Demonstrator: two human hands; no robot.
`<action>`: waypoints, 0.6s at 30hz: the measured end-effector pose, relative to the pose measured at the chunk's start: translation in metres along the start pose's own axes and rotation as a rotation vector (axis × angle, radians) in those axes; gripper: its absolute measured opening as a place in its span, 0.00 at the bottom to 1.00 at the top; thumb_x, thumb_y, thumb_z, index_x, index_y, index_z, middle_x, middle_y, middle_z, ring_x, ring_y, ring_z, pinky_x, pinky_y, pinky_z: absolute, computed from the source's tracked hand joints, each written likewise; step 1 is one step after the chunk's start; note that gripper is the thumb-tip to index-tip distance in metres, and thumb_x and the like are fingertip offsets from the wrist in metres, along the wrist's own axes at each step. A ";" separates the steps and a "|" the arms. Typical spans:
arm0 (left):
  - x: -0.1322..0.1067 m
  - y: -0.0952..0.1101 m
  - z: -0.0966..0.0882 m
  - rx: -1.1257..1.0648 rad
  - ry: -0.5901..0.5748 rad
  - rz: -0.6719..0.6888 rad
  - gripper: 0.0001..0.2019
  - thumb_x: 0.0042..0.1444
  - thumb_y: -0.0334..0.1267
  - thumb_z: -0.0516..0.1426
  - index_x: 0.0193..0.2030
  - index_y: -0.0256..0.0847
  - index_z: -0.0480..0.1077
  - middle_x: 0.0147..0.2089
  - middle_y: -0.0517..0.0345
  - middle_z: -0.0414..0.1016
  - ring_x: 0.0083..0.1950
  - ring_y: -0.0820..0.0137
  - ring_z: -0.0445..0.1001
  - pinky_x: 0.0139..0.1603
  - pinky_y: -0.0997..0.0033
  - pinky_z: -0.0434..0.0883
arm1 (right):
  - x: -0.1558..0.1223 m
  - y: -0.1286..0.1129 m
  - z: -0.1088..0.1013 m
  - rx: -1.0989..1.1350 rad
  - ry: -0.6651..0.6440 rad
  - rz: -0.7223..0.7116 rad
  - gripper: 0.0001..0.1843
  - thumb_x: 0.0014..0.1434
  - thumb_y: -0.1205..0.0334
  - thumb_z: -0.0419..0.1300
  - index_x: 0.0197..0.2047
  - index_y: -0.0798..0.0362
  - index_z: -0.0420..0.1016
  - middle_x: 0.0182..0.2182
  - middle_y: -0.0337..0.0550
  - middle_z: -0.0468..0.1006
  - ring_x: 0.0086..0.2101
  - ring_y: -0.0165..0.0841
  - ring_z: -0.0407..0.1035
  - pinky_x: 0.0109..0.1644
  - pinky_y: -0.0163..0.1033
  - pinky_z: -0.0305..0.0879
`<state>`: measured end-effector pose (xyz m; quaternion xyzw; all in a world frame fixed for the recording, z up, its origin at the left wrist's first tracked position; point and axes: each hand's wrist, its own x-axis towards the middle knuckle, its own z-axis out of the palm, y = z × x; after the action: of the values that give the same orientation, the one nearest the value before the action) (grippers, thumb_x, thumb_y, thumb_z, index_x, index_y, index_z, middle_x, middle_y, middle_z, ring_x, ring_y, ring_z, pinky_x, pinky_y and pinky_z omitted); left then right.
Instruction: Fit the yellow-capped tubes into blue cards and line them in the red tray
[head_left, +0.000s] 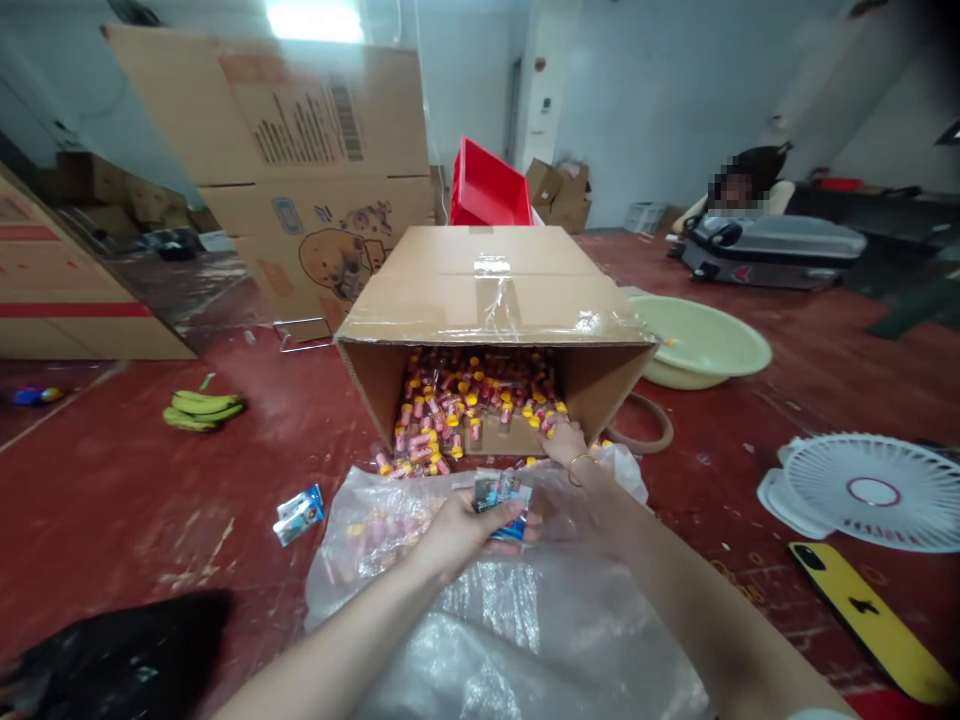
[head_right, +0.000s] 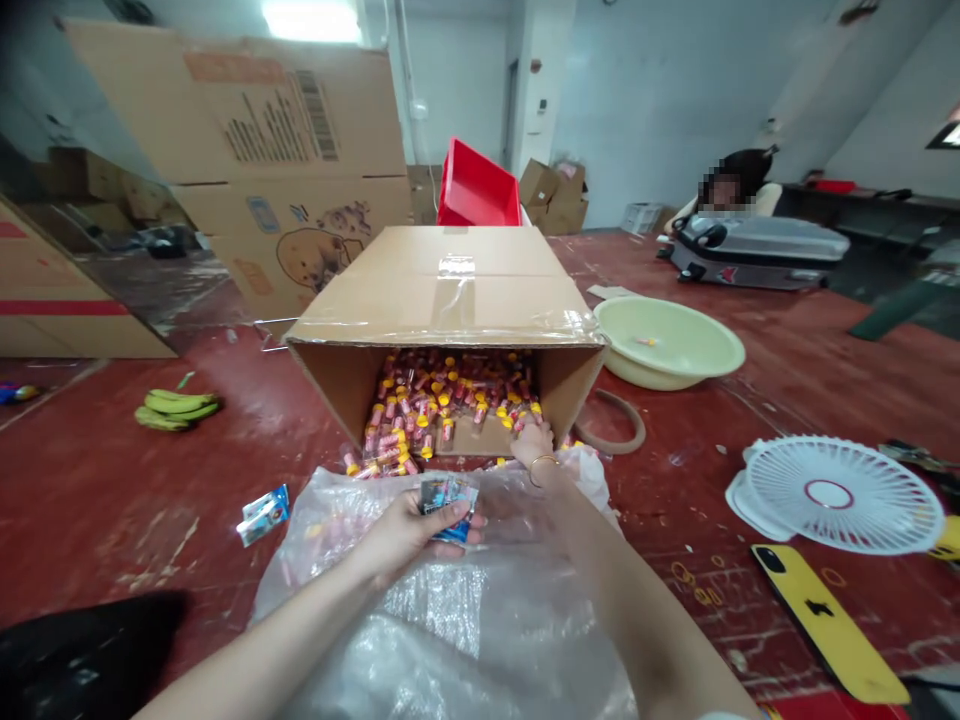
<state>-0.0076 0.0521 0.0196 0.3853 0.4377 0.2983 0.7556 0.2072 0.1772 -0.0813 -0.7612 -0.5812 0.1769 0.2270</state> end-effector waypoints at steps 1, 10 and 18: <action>0.002 -0.003 0.000 0.006 0.002 0.000 0.18 0.45 0.47 0.67 0.38 0.37 0.76 0.38 0.47 0.82 0.39 0.60 0.80 0.36 0.67 0.75 | 0.002 0.002 0.000 0.041 -0.001 0.003 0.14 0.63 0.57 0.57 0.49 0.56 0.70 0.48 0.46 0.72 0.45 0.36 0.70 0.49 0.48 0.69; -0.001 -0.028 -0.002 0.064 0.014 0.027 0.11 0.42 0.49 0.68 0.31 0.48 0.78 0.29 0.59 0.81 0.33 0.59 0.78 0.35 0.61 0.73 | -0.056 -0.024 -0.055 0.432 -0.017 -0.192 0.14 0.63 0.58 0.52 0.49 0.52 0.70 0.42 0.46 0.75 0.38 0.33 0.71 0.43 0.39 0.69; -0.008 -0.023 0.007 0.014 -0.032 0.121 0.14 0.38 0.41 0.70 0.26 0.35 0.74 0.22 0.59 0.74 0.24 0.72 0.70 0.27 0.72 0.67 | -0.146 -0.038 -0.122 0.892 -0.006 -0.396 0.13 0.55 0.61 0.65 0.41 0.46 0.66 0.34 0.38 0.73 0.33 0.29 0.70 0.36 0.35 0.68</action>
<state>-0.0025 0.0311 0.0056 0.4209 0.4034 0.3343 0.7405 0.2036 0.0280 0.0426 -0.4640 -0.5828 0.3646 0.5587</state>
